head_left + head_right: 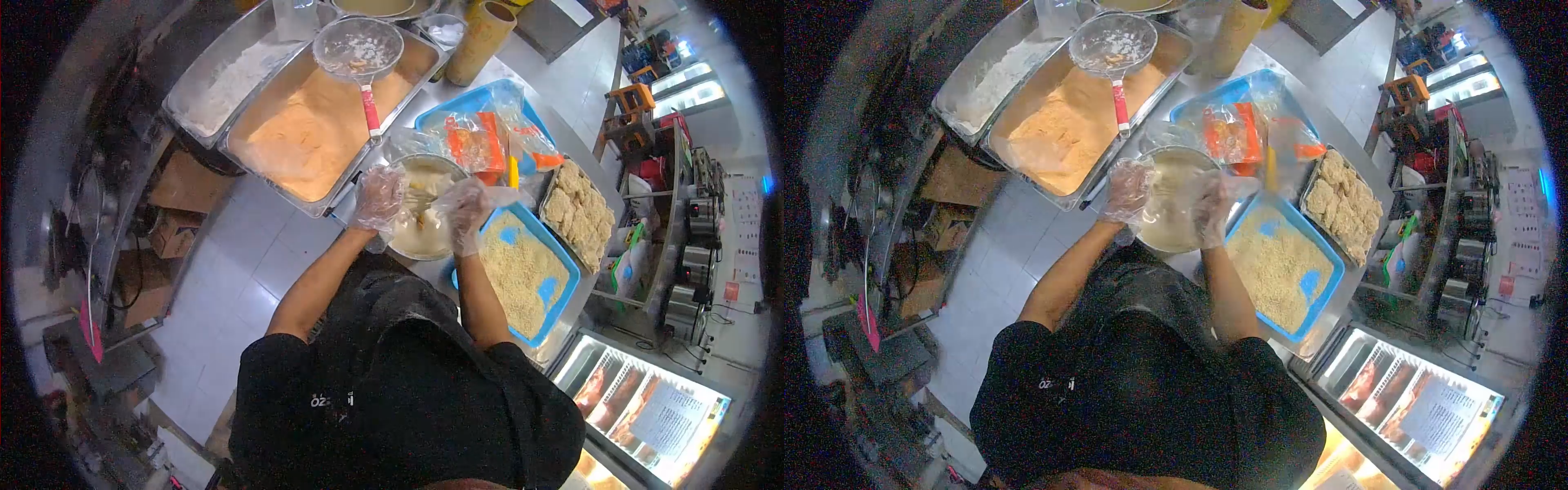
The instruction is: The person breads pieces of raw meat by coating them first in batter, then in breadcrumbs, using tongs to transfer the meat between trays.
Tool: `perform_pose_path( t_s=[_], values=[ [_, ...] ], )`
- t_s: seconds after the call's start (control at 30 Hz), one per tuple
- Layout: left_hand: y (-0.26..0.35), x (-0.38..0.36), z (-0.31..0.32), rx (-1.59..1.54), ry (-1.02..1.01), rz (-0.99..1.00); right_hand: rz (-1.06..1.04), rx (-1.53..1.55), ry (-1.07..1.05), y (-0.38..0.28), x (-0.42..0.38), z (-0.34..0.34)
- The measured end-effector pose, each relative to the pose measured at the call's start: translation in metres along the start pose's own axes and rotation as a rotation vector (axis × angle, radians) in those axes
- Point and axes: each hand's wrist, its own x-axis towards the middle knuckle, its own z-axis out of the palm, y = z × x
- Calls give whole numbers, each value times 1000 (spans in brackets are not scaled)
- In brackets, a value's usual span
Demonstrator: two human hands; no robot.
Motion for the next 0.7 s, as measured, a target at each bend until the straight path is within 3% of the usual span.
perform_pose_path(
  t_s=[0.07,0.1,0.17,0.3,0.37,0.5,0.57,0.67,0.7],
  values=[
    [0,4,-4,-39,-71,4,10,-172,159,8,-2,-9],
    [-4,4,-1,-9,-65,17,83,-3,76,2,0,-6],
    [-9,-3,6,49,-58,33,-291,-648,36,-18,0,-5],
    [7,-4,-8,101,64,76,-55,207,-180,-90,-10,53],
    [12,2,-9,111,42,11,-272,-242,-151,-116,-17,77],
    [13,3,-7,217,71,75,-164,31,-29,-76,-5,47],
    [11,2,-9,278,204,210,-389,-492,-39,-38,10,-4],
    [17,9,-16,88,145,106,-412,-1036,60,-38,10,-18],
    [17,10,-17,83,123,100,-543,-1015,-7,-45,13,-13]
  ],
)
